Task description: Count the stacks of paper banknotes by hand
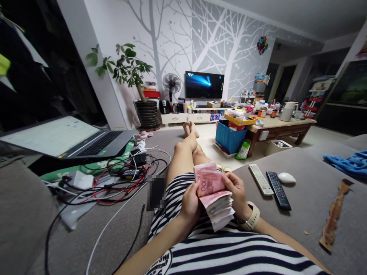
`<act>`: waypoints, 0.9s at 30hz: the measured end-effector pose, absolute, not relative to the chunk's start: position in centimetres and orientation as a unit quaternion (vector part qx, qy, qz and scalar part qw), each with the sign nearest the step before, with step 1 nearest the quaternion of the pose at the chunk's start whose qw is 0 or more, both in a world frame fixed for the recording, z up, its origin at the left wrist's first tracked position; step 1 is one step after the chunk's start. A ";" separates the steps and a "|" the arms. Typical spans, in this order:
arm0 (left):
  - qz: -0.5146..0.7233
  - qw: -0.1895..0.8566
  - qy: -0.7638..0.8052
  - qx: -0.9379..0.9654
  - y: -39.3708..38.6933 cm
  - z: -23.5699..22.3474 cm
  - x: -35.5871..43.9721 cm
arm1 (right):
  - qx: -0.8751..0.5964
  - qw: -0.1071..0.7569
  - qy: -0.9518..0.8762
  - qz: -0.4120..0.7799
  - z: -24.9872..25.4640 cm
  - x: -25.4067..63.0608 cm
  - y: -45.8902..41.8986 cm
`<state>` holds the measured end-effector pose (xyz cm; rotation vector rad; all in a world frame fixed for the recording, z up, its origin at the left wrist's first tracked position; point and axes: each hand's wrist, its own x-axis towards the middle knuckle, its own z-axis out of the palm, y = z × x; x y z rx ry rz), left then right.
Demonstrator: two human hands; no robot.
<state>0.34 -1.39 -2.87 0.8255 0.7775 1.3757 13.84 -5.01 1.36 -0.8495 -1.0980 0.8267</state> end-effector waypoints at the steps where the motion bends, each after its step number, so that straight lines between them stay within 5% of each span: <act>1: 0.600 0.628 0.338 0.362 -1.4 -2.9 0.3 | -0.380 0.691 -0.491 0.370 1.3 13.8 -5.0; 27: 0.572 0.651 0.338 0.366 -1.6 -2.7 0.3 | -0.339 0.687 -0.503 0.400 0.8 13.9 -5.0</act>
